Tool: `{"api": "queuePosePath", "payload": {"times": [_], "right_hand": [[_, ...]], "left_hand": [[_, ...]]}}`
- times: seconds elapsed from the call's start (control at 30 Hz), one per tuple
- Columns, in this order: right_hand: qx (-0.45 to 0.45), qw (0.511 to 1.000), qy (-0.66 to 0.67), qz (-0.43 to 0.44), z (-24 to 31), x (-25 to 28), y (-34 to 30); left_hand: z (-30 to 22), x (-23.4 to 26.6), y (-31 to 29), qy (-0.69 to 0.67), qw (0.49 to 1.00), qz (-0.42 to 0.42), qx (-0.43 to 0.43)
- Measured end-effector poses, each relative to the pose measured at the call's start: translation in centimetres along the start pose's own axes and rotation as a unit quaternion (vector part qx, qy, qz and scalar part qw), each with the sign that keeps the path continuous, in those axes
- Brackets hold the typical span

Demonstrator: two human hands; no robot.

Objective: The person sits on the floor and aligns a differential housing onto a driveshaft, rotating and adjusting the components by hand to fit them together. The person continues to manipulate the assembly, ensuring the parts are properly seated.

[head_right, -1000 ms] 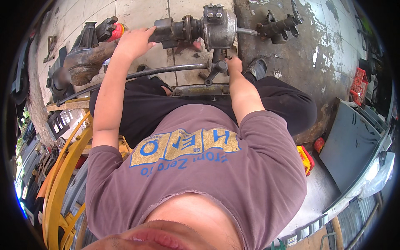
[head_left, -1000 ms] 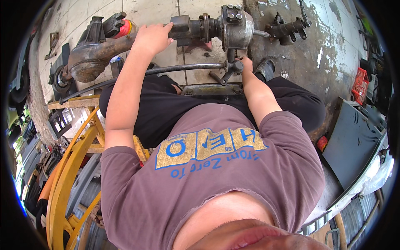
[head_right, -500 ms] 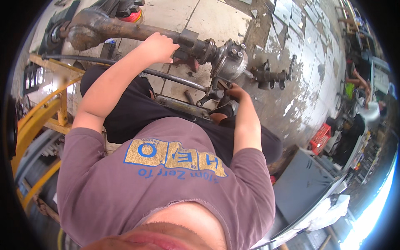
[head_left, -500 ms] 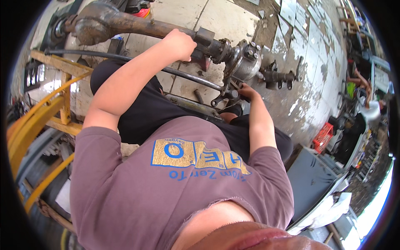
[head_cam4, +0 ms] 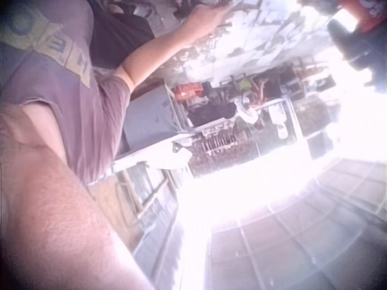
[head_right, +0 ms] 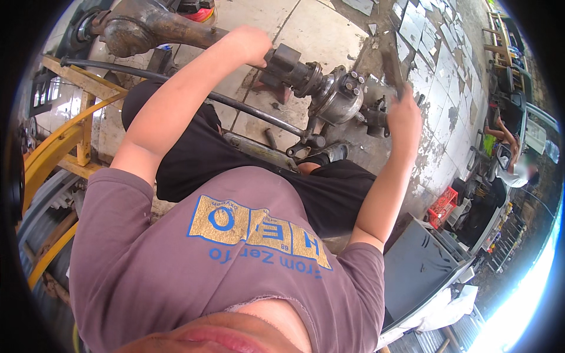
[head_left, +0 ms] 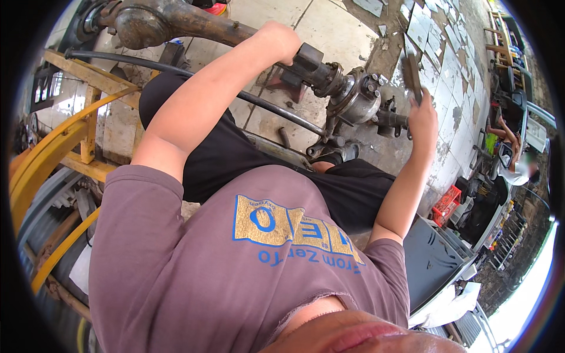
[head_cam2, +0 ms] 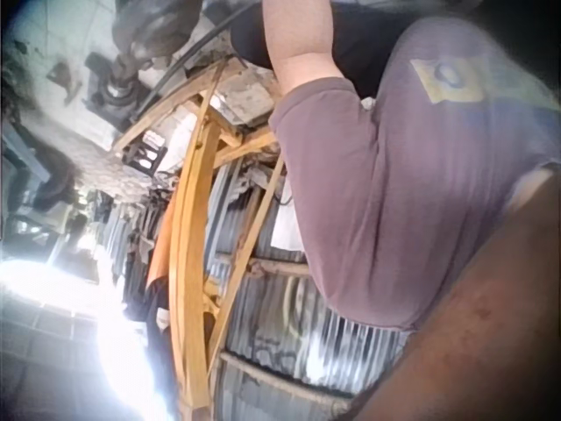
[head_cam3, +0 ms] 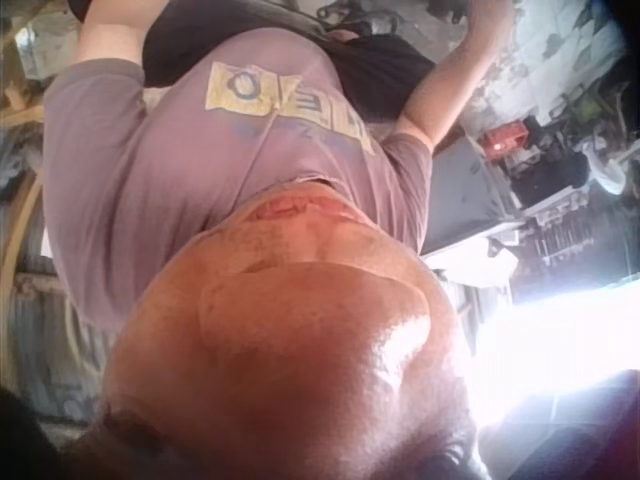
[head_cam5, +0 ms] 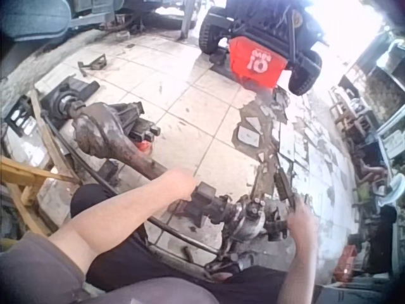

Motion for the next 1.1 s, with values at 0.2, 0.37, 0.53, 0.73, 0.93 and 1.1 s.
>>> {"api": "queuePosePath", "payload": {"times": [0.2,0.37,0.53,0.73,0.93,1.1], "right_hand": [[0.308,0.948,0.076,0.017,11.8,-4.0,-2.7],[0.219,0.968,-0.085,0.089,11.7,-6.2,0.9],[0.267,0.958,-0.005,0.108,13.4,-4.7,-1.2],[0.276,0.952,0.017,0.128,13.7,-3.8,-2.3],[0.253,0.964,0.003,0.083,12.3,-3.6,-1.7],[0.259,0.965,-0.005,0.044,11.7,-3.5,-1.9]], "left_hand": [[-0.1,-0.7,-1.2,0.048,0.995,0.082,-0.014],[0.1,-1.7,-2.6,0.037,0.998,0.053,-0.010],[0.7,-2.0,-2.9,0.039,0.998,0.030,-0.028],[0.9,-1.6,-2.9,0.039,0.998,0.021,-0.035],[0.8,-0.9,-2.9,0.036,0.998,0.040,-0.034],[0.5,-0.5,-3.1,0.045,0.998,0.039,-0.034]]}}
Point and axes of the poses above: each hand's wrist, its own y-axis towards the middle knuckle, its own x-axis out of the back of the hand, z = x × y, the point moved 3 cm from there along y, towards the middle knuckle
